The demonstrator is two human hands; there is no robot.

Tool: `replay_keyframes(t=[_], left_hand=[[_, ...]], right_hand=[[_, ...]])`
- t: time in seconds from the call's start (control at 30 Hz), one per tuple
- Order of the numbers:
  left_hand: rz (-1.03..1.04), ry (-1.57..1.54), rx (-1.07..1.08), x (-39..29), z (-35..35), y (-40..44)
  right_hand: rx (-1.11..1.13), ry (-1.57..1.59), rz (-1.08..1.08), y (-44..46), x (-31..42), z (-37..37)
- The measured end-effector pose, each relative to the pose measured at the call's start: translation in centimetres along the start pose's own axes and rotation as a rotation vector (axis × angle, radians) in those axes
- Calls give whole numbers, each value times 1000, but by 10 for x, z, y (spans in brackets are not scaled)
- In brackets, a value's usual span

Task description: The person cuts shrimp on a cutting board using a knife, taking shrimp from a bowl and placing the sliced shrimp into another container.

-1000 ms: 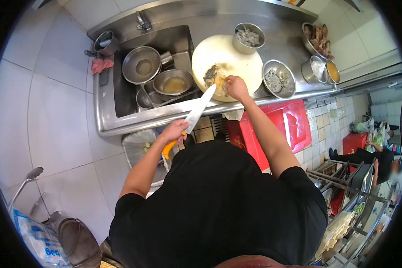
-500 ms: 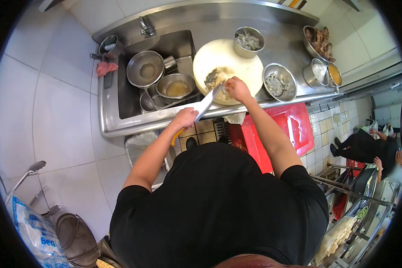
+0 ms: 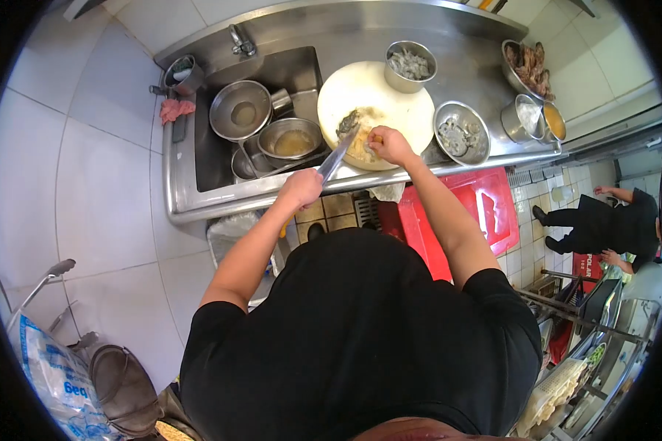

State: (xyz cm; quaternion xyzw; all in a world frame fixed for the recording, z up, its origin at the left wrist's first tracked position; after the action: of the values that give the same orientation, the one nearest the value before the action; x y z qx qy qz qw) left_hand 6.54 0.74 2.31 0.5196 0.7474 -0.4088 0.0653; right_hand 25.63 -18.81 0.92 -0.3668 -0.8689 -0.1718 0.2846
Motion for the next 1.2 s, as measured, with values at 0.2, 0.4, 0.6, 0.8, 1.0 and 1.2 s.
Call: replay_keyframes(t=[0.2, 0.4, 0.6, 0.8, 1.0, 1.2], left_hand=[[18, -41, -109, -30, -4, -24], [-6, -58, -9, -19, 11, -19], [-17, -232, 11, -19, 15, -15], [32, -45, -96, -15, 5, -13], [17, -152, -15, -20, 19, -20], [23, 27, -152, -13, 14, -10]], right_hand=[[41, 97, 130, -11, -12, 1], [-9, -85, 119, -28, -24, -8], [-34, -107, 108, -35, -16, -14], [-72, -75, 89, -40, -15, -14], [-112, -63, 82, -43, -13, -15], [-102, -96, 108, -47, -13, -15]])
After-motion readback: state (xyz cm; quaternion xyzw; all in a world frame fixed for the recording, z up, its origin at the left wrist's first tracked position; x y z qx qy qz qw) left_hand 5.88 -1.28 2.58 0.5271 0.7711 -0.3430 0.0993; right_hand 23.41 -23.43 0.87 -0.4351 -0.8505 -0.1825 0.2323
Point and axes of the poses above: each hand's wrist, its own y-axis towards the middle knuckle, its own z-axis out of the palm, x = y × z, the point moved 5 cm from there along y, towards the middle knuckle, and after that the axes turned 4 degrees about -x, right-handed, at the moved point
